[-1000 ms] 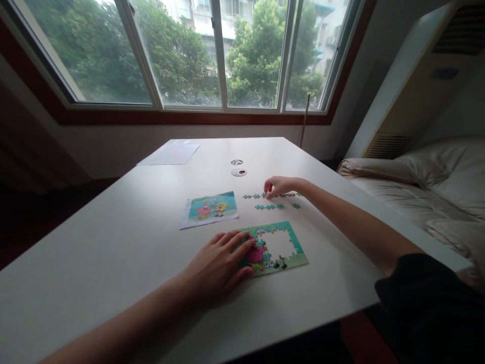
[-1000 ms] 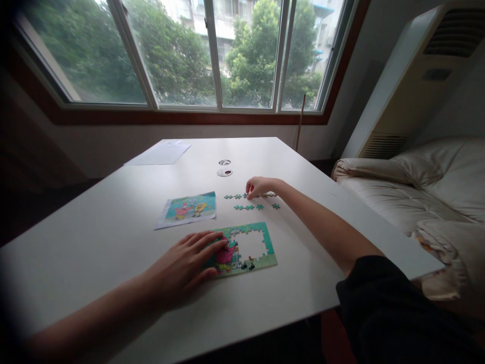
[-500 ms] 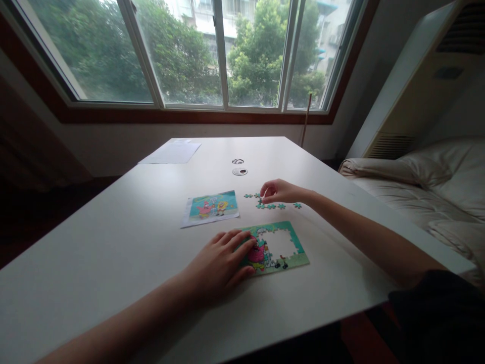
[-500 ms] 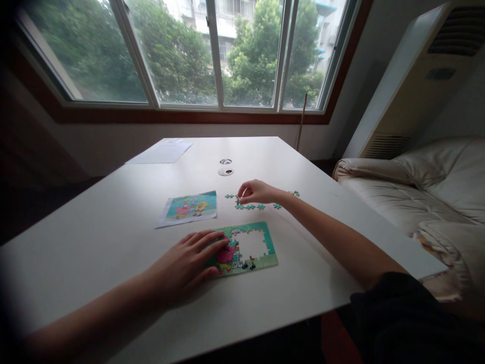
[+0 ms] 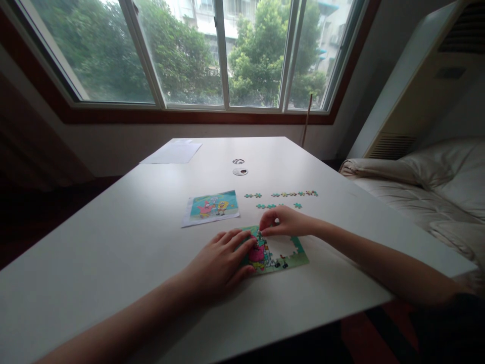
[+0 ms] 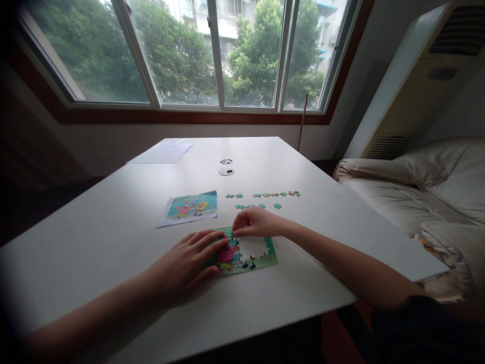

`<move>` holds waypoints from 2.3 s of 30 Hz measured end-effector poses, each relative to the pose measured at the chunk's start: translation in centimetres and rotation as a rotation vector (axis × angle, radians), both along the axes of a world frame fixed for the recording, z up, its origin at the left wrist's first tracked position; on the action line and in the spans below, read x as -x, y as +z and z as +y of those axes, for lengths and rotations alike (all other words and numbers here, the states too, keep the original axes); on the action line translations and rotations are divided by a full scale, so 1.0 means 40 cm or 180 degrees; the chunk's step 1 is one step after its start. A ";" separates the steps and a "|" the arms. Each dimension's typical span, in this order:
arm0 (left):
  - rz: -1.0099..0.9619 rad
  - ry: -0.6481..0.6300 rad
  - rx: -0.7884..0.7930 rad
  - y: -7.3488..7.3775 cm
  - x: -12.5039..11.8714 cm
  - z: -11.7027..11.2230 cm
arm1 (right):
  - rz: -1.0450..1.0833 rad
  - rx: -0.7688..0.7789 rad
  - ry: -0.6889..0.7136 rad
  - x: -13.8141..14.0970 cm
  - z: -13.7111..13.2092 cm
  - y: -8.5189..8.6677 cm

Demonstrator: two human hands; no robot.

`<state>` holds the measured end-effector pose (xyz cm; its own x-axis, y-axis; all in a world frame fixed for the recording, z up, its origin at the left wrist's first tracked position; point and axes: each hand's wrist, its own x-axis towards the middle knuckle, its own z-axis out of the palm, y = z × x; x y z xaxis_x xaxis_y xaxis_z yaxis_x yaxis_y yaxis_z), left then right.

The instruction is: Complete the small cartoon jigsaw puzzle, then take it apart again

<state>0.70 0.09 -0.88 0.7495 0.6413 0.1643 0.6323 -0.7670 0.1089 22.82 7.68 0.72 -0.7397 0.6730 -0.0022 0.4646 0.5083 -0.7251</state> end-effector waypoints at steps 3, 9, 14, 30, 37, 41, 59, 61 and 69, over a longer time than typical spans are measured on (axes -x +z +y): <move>-0.0002 -0.0014 0.0004 0.000 0.000 0.001 | -0.0023 -0.0128 -0.0021 0.001 -0.003 0.002; 0.0057 0.0001 -0.0018 -0.002 0.003 0.000 | -0.0179 -0.0482 0.0038 0.002 -0.009 -0.004; 0.0076 -0.0003 -0.0026 -0.002 0.001 0.001 | -0.0359 -0.0799 0.0122 0.003 -0.009 -0.004; 0.0034 0.0003 -0.0026 0.003 0.001 -0.002 | -0.0658 -0.1357 -0.0626 -0.081 0.143 0.005; -0.0015 -0.0004 -0.0034 0.002 0.001 -0.001 | -0.1022 -0.1288 -0.0657 -0.127 0.255 -0.010; 0.0015 0.0008 -0.0033 0.003 0.001 0.000 | -0.1166 -0.1068 -0.0628 -0.118 0.267 -0.006; 0.0016 0.0022 -0.0009 -0.001 0.004 -0.003 | -0.0704 -0.0912 -0.0358 -0.076 0.188 0.037; 0.0022 0.0031 -0.0019 -0.005 0.005 -0.003 | -0.0407 -0.0672 -0.0232 -0.073 0.149 0.035; 0.0075 0.0023 -0.0004 -0.007 0.002 -0.001 | 0.0102 -0.0139 -0.0139 -0.076 0.024 0.020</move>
